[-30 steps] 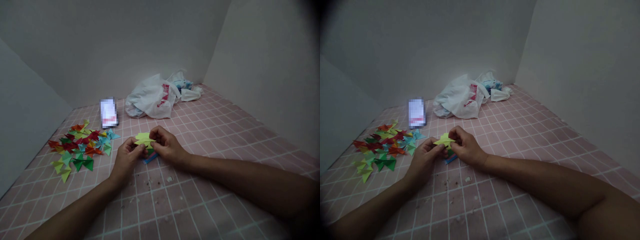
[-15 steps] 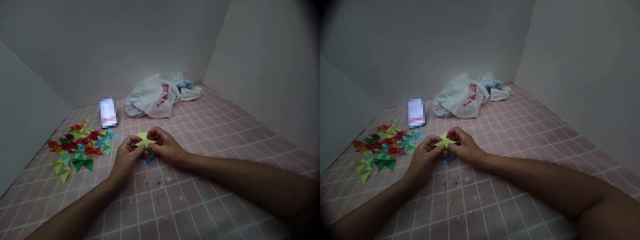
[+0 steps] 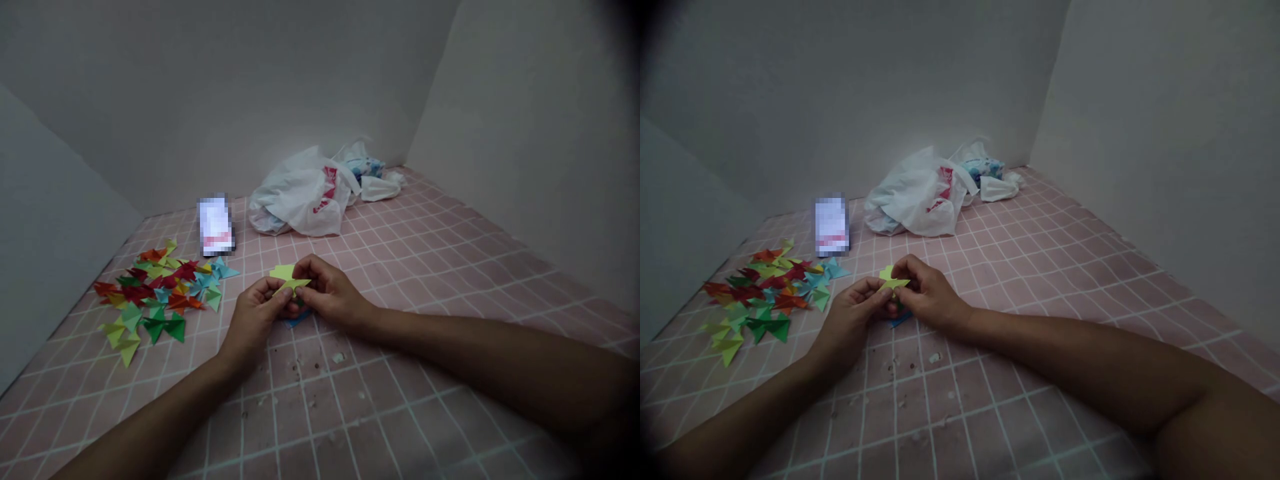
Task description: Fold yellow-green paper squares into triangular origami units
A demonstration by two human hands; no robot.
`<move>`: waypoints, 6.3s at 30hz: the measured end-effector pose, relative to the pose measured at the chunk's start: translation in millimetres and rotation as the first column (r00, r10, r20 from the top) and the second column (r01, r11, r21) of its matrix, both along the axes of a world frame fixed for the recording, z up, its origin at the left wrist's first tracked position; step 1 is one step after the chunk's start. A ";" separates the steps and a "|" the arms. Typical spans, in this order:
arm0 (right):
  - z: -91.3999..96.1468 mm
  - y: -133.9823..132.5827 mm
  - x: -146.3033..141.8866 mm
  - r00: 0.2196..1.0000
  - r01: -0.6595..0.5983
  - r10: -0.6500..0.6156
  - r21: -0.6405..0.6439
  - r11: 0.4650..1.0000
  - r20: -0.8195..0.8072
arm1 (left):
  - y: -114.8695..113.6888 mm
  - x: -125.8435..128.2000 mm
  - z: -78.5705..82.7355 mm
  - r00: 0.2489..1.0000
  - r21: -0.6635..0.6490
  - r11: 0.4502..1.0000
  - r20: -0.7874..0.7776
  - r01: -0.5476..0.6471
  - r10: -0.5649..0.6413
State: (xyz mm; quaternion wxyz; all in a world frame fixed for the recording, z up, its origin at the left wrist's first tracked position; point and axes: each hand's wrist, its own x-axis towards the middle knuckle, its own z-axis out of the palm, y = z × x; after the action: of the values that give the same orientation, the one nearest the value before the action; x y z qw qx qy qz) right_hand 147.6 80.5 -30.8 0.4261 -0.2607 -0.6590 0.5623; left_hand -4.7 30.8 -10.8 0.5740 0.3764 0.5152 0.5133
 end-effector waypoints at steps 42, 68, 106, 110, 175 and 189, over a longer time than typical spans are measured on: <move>10.2 2.5 10.9 0.776 -0.207 -0.499 0.904 0.374 0.384 | -3.1 -2.5 0.4 0.969 0.098 0.994 -0.245 0.048 -0.023; 7.9 4.5 8.7 0.785 -0.227 -0.549 0.957 0.178 0.289 | -3.5 1.9 4.8 0.911 0.105 0.992 -0.412 0.070 -0.020; 16.8 -1.7 9.2 0.842 -0.205 -0.509 0.979 0.006 0.180 | -4.5 -5.9 -2.7 0.975 0.193 0.980 -0.222 0.052 -0.008; 14.3 -0.1 9.5 0.872 -0.132 -0.456 0.982 0.137 0.181 | -0.8 -9.5 -5.8 0.969 0.210 0.978 -0.238 -0.013 0.064; 10.3 11.7 4.1 0.990 -0.110 0.122 -0.155 0.982 0.070 | 2.5 -9.5 1.3 0.923 0.193 0.980 -0.384 0.054 0.025; 7.6 6.9 1.6 0.996 -0.055 0.069 -0.199 0.979 0.065 | 5.5 -16.1 -3.2 0.933 0.218 0.975 -0.358 0.038 0.044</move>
State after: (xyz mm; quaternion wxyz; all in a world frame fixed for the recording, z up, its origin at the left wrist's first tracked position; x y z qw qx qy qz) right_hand 149.1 87.4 -23.2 0.3569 -0.3008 -0.6228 0.6280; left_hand -20.8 36.3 -14.0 0.4234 0.5249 0.5519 0.4906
